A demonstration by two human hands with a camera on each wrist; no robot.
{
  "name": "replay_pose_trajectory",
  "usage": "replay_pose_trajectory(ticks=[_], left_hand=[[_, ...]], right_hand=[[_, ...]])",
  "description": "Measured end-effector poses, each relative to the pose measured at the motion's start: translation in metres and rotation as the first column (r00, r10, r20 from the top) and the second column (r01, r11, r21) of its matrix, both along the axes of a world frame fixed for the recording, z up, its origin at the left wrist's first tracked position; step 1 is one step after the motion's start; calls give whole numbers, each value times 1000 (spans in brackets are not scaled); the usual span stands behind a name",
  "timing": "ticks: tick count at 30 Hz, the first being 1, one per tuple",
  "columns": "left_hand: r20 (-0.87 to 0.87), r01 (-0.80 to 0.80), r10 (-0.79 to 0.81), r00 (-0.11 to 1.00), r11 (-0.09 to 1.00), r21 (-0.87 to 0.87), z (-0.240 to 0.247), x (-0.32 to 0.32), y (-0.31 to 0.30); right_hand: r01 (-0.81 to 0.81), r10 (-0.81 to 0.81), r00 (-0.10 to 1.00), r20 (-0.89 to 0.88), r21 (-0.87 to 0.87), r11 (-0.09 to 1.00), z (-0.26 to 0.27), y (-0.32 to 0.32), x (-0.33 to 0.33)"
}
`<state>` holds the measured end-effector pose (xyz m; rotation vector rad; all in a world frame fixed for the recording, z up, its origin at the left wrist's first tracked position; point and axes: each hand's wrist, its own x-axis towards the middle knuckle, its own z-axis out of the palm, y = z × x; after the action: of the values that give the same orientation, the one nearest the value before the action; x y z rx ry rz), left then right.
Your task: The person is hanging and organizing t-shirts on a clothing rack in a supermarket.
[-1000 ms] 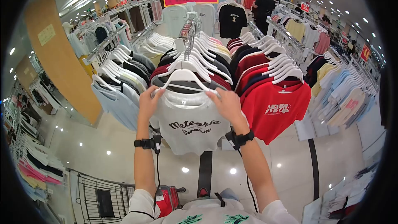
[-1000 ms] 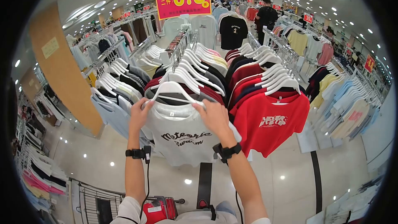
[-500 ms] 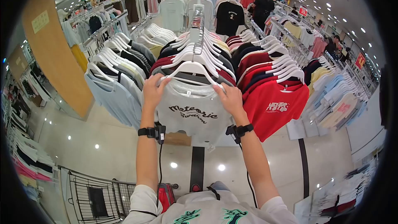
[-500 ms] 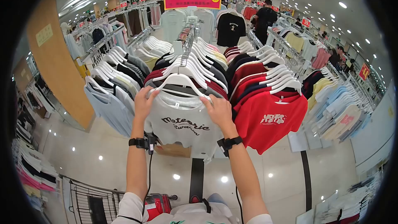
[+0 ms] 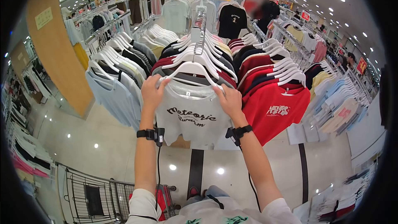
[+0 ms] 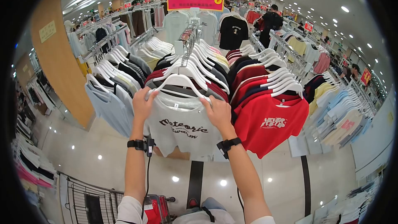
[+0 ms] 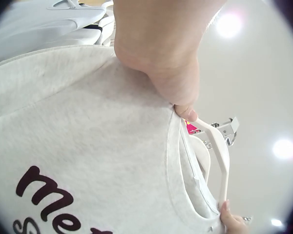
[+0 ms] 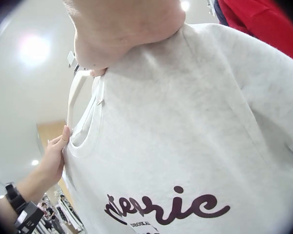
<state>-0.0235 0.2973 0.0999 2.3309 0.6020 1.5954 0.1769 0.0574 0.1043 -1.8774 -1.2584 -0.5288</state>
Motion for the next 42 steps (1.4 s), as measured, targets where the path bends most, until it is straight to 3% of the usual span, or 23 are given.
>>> replay_pose_trajectory(ticks=[7,11,13,14,16,18,19,20,23,24,26,29,31,32,34,37,40,42], left_hand=[[-169,-60,61,984,998,11,11,-21,-23],[-149,-109,115,982,993,45,15,-31,-39],[-359,-138,124,925,990,-15,22,-44,-48],[-363,-166,147,920,986,-21,20,-51,-57],[-182,-175,212,960,964,199,17,-62,-78],[-273,-254,288,918,955,153,-1,-86,-108],[-162,-130,112,980,986,-106,-17,-97,-123],[-1,34,-36,999,940,-340,-36,-109,-140],[-80,31,-115,990,737,-675,-148,-175,-180],[-92,32,-162,982,631,-775,-188,-207,-193],[13,47,-123,992,275,-960,-235,-269,-230],[53,44,48,997,185,-982,-288,-357,-287],[-154,-152,222,963,-27,-988,-309,-401,-324],[-169,-161,247,954,-50,-986,-319,-418,-341],[-217,-135,331,919,-253,-958,-341,-443,-366],[-244,-118,351,904,-345,-931,-365,-453,-380],[-261,-109,334,906,-413,-904,-393,-448,-381],[-311,-170,246,918,-465,-869,-414,-447,-374]], right_hand=[[-10,11,1000,14,-24,1000,3,-4,3],[-65,65,998,1,-34,997,6,-10,6],[-63,61,998,-33,-94,994,8,-13,7],[-75,68,995,-67,-109,991,10,-13,7],[-138,119,983,-139,-138,981,14,-13,6],[-196,166,967,-192,-151,969,17,-10,4],[-223,180,954,-241,-162,961,15,-11,4],[-238,191,950,-247,-176,955,12,-11,4],[-277,242,922,-301,-79,958,8,-5,1],[-258,211,927,-311,-120,959,8,-2,2],[-279,255,938,-233,-75,957,-10,15,14],[-312,300,909,-288,5,950,-17,25,11],[-309,304,908,-288,30,951,-22,35,9],[-308,299,891,-341,27,951,-25,37,7],[-278,287,904,-316,74,958,-40,52,12],[-288,331,864,-381,167,943,-44,56,3],[-279,317,858,-404,152,948,-46,59,4],[-279,311,848,-429,139,950,-50,60,8]])
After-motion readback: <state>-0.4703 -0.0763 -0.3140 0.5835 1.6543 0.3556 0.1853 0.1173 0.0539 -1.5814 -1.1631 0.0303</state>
